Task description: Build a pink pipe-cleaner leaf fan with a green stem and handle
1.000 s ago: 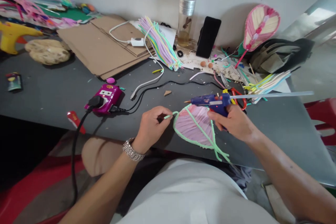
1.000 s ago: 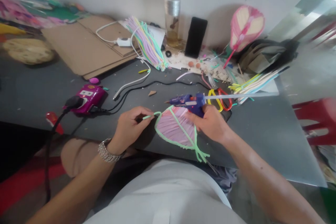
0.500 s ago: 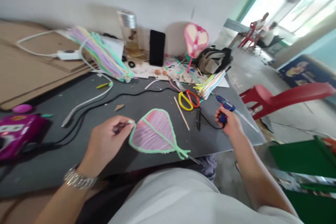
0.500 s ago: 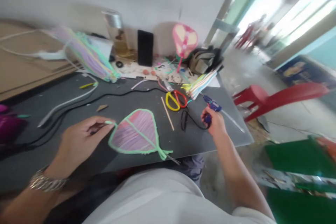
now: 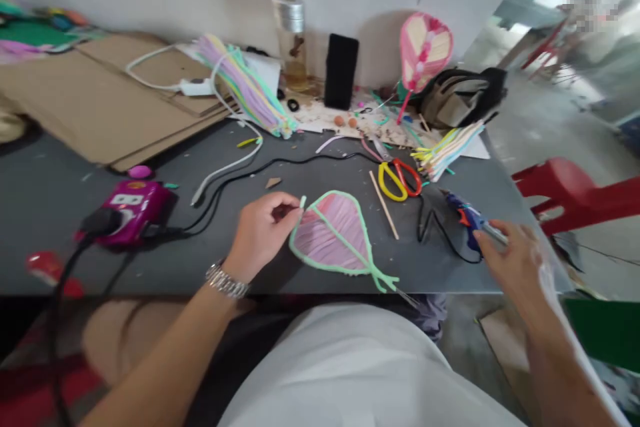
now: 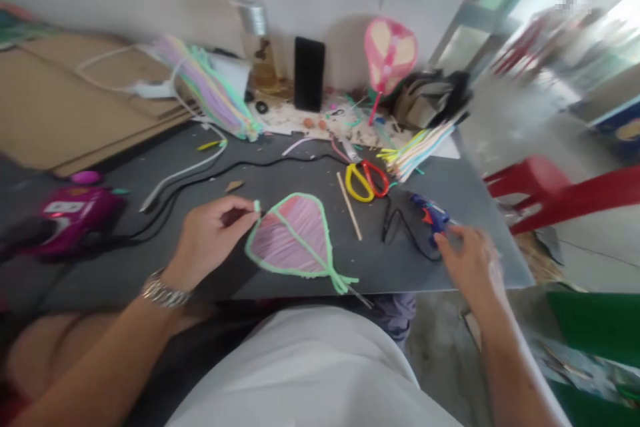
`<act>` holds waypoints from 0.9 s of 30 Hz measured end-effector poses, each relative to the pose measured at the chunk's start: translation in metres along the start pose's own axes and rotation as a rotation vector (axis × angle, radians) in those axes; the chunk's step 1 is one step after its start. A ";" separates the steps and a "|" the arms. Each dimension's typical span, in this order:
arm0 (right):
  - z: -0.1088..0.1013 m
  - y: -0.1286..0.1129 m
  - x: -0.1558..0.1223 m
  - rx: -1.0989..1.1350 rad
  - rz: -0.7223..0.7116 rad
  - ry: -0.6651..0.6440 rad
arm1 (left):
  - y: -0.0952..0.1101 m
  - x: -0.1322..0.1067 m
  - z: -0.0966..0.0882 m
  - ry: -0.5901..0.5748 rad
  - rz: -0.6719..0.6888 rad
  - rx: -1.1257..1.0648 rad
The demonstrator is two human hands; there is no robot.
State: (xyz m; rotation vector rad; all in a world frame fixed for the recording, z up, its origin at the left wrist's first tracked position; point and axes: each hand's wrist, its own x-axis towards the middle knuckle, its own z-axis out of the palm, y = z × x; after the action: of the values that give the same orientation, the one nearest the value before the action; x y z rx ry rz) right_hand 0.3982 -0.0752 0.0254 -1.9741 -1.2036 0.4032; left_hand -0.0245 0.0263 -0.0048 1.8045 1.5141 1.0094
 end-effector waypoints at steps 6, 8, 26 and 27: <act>0.083 -0.120 -0.016 -0.231 -0.872 -0.179 | -0.005 0.001 0.002 -0.016 -0.036 -0.081; 0.123 -0.160 -0.017 -0.278 -1.122 -0.304 | -0.004 -0.001 0.001 -0.018 -0.037 -0.059; 0.202 -0.219 0.002 -0.576 -1.410 -0.831 | -0.010 -0.047 0.005 0.053 0.109 0.358; 0.201 -0.221 0.003 -0.614 -1.389 -0.838 | -0.011 -0.047 0.006 0.054 0.117 0.367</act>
State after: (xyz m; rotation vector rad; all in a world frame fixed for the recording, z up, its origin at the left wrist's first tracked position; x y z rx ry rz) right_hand 0.1420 0.0735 0.0606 -0.8332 -3.1034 0.0776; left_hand -0.0293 -0.0173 -0.0253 2.1541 1.7325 0.8825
